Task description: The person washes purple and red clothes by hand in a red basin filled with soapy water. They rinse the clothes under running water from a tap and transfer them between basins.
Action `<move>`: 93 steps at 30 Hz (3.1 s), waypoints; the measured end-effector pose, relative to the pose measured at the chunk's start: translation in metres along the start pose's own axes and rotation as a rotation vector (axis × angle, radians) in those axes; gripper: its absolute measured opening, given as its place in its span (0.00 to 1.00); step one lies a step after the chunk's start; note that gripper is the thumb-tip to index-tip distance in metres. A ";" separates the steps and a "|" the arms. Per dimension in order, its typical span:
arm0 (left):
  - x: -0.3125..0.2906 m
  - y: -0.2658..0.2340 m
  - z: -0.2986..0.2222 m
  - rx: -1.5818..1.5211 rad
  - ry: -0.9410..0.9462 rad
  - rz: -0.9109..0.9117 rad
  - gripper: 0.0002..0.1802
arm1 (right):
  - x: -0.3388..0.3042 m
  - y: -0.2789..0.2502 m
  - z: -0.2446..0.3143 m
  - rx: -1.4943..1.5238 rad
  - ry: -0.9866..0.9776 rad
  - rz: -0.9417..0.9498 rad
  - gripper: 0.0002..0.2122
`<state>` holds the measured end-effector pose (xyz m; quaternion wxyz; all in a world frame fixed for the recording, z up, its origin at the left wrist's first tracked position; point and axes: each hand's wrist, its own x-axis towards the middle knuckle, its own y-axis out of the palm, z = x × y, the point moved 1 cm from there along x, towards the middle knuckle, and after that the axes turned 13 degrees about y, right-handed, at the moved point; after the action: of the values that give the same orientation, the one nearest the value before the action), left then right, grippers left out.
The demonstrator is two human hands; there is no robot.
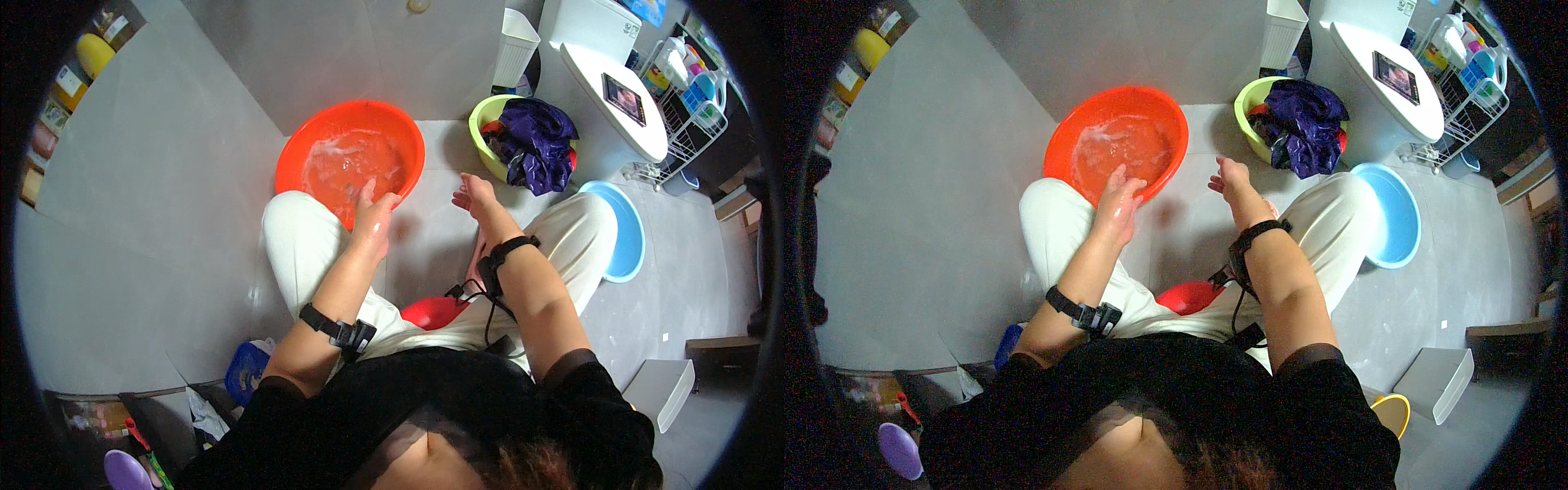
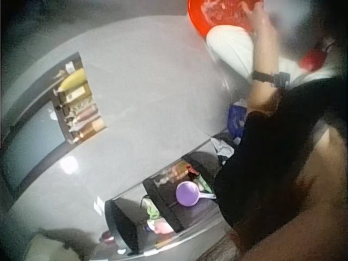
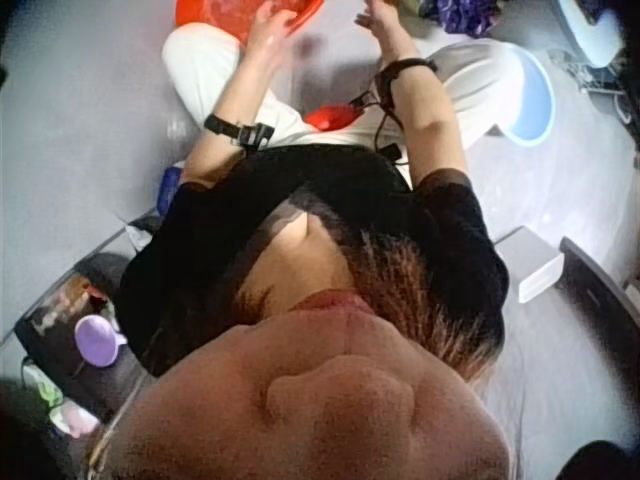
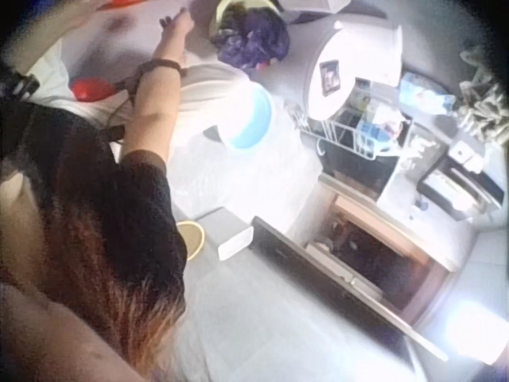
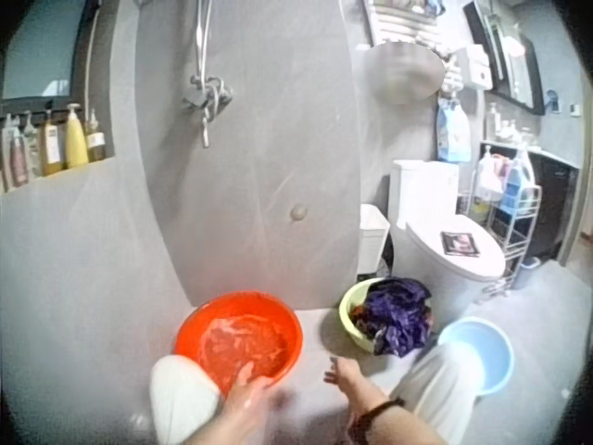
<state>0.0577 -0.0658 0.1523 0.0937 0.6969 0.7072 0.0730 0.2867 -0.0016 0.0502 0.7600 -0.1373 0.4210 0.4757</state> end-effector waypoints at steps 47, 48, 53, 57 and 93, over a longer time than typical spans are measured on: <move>0.105 0.006 0.062 0.404 -0.566 0.425 0.35 | 0.304 -0.119 0.049 0.266 -0.165 -0.202 0.11; 0.106 0.004 0.065 0.366 -0.582 0.429 0.35 | 0.299 -0.119 0.045 0.450 -0.095 -0.143 0.12; 0.107 0.005 0.078 0.353 -0.646 0.406 0.34 | 0.266 -0.110 0.023 0.646 0.133 -0.169 0.06; 0.106 0.009 0.101 0.280 -0.746 0.394 0.34 | 0.240 -0.105 0.000 0.541 0.198 -0.122 0.09; 0.059 -0.235 0.145 0.057 -0.546 -0.796 0.24 | 0.206 -0.026 -0.034 0.525 0.208 -0.083 0.11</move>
<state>-0.1371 -0.0148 -0.0452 0.2773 0.3682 0.8703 -0.1735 0.3309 0.0892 -0.1339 0.7410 -0.0012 0.5994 0.3025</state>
